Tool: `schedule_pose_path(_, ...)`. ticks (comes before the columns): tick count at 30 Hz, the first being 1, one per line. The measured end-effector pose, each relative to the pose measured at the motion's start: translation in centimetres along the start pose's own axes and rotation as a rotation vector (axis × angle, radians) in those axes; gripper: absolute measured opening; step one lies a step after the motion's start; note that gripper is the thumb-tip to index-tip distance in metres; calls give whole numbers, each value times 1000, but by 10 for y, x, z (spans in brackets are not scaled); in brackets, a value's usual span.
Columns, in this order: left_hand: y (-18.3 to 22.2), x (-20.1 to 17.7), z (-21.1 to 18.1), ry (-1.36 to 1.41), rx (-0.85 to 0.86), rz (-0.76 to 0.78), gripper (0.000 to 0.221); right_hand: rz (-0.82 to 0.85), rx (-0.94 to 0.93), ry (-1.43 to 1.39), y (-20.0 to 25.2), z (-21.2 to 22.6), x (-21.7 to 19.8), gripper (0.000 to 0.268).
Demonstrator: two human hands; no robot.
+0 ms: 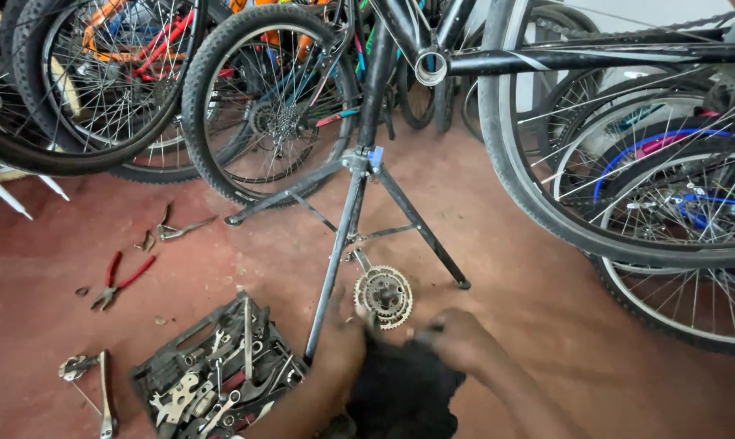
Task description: Cleaning a bicycle bearing component using a rag to remove old grease.
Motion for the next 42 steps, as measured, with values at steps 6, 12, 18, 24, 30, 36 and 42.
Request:
schedule_pose_path(6, 43, -45, -57, 728, -256, 75, 31, -45, 213, -1144, 29, 13, -43, 40)
schedule_pose_path(12, 34, -20, -93, 1061, -73, 356, 28, -97, 216, -1719, 4, -26, -45, 8)
schedule_pose_path(18, 31, 5, -102, 1001, 35, 487, 19, -43, -250, -1773, 36, 41, -77, 28)
schedule_pose_path(24, 33, 11, -121, 1072, 174, 629, 18, -445, -456, -820, 63, 84, -108, 13)
schedule_pose_path(30, 28, 11, -108, 953, 114, 518, 29, -770, -681, -294, 88, 103, -117, 7)
schedule_pose_path(36, 40, 14, -111, 1018, 98, 542, 28, -646, -434, -444, 66, 73, -121, 15)
schedule_pose_path(42, 34, -7, -121, 1019, 86, 424, 30, -711, -93, -933, 52, 3, -128, 13)
Point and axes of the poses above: each hand's wrist, its own y-axis away from the middle knuckle, its own x-axis out of the palm, z = x × y, the point moved 10 cm from there along -y, towards the middle knuckle, and after that the axes turned 2 degrees about x, right-handed, at the moved point
